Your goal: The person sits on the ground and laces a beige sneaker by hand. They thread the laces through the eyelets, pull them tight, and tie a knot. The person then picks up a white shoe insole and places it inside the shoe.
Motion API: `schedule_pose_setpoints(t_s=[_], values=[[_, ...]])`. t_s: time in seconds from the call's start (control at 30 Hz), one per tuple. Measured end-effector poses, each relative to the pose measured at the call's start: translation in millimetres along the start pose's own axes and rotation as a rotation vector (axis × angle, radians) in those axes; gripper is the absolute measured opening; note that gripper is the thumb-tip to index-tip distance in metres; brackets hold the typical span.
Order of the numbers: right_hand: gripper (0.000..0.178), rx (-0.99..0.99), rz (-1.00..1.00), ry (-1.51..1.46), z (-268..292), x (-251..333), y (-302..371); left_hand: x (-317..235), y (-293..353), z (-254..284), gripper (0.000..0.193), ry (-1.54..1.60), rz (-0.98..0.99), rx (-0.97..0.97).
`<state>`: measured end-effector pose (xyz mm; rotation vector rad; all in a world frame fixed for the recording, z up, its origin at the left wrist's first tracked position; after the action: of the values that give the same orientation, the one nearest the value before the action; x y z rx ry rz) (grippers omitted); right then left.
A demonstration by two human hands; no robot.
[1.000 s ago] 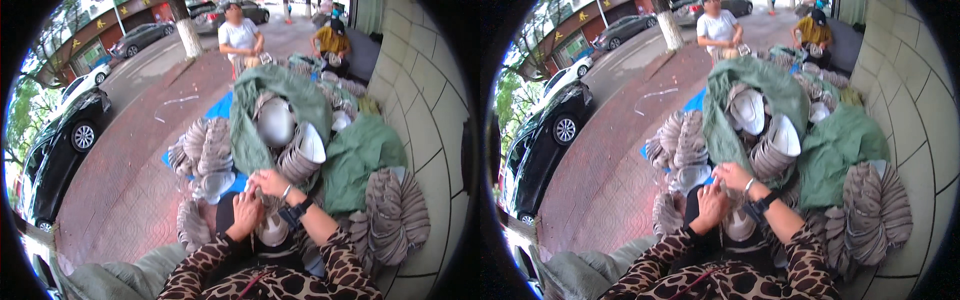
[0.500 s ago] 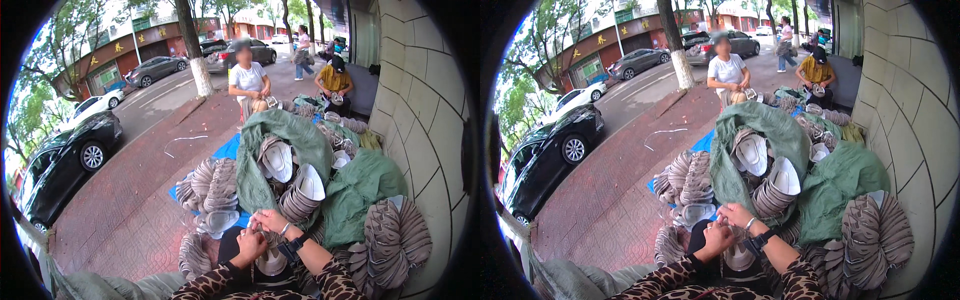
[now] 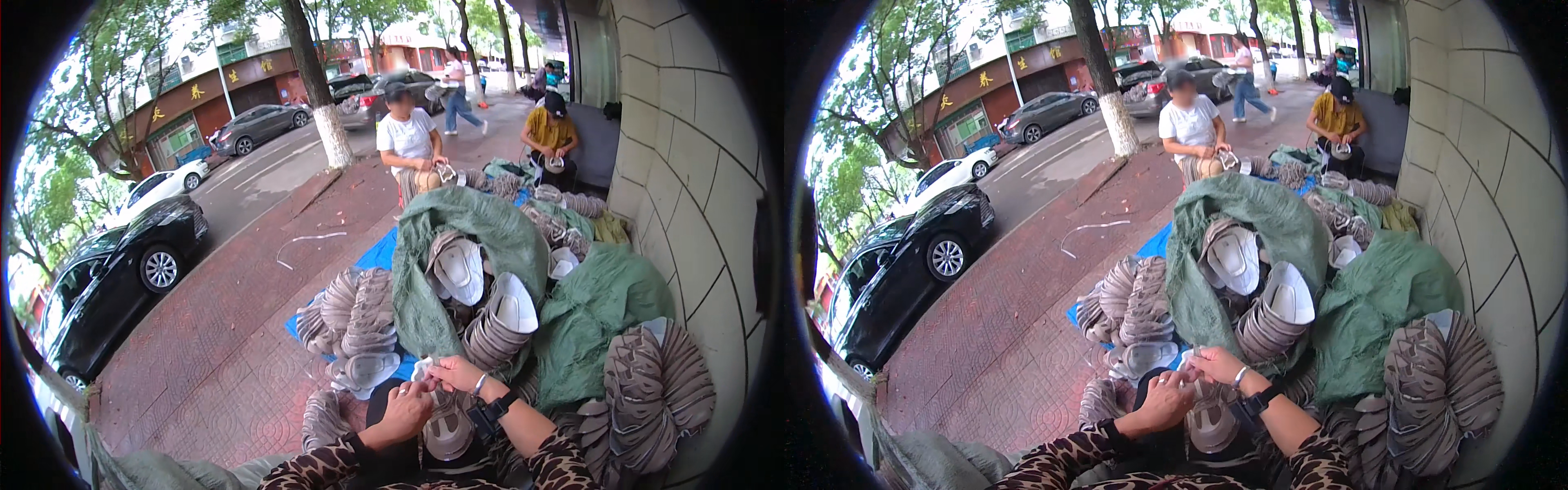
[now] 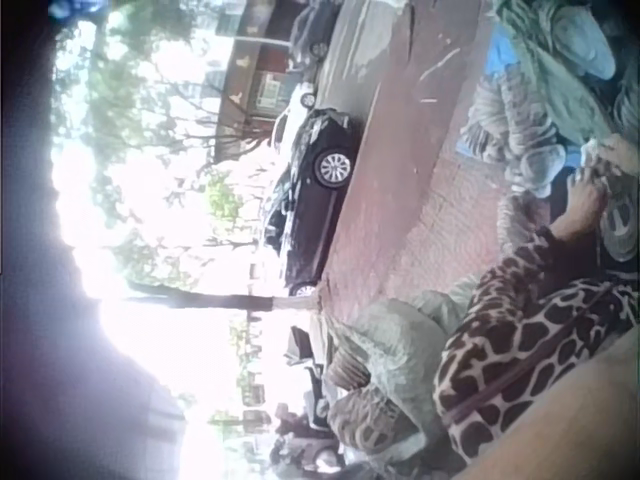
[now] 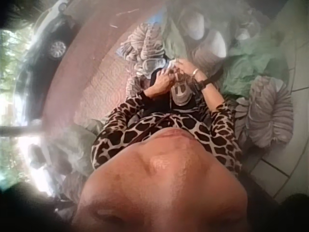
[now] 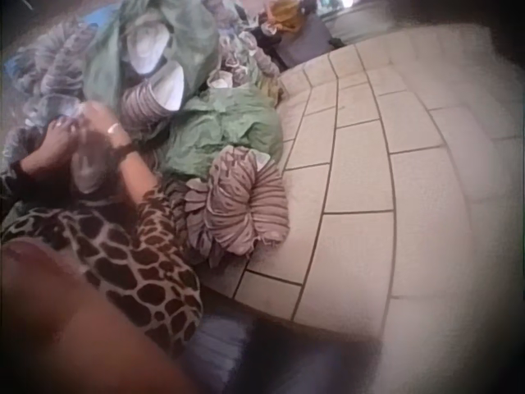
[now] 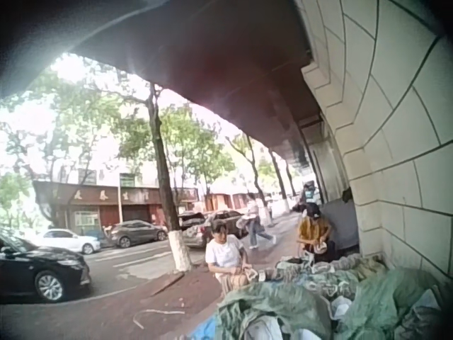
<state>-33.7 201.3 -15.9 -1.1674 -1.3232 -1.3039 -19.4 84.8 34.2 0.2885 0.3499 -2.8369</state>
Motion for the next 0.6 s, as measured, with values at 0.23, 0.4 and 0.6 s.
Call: schedule_pose_setpoints(t_s=[0.23, 0.4, 0.6], values=[[0.026, 0.062, -0.167, 0.162, -11.7, -3.6, -7.0, -8.0, -3.3, -8.2, 0.009, 0.088, -0.136, -0.023], [0.029, 0.099, -0.133, 0.158, -14.8, -6.1, -18.4, 46.8, 5.4, -22.9, 0.01, 0.093, -0.003, 0.148], [0.024, 0.042, -0.118, -0.052, 5.9, -14.7, -14.6, 60.5, -2.8, -20.6, 0.015, 0.288, -0.197, 0.075]])
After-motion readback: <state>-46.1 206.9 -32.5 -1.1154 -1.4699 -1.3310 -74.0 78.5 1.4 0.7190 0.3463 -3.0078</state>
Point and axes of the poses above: each hand's wrist, its own y-axis away from the middle knuckle, its own z-axis out of the back of the hand, x = y × z, the point moved 9 cm from there along -y, towards the middle knuckle, and after that the axes turned 1 degree about -x, right-handed, at the moved point
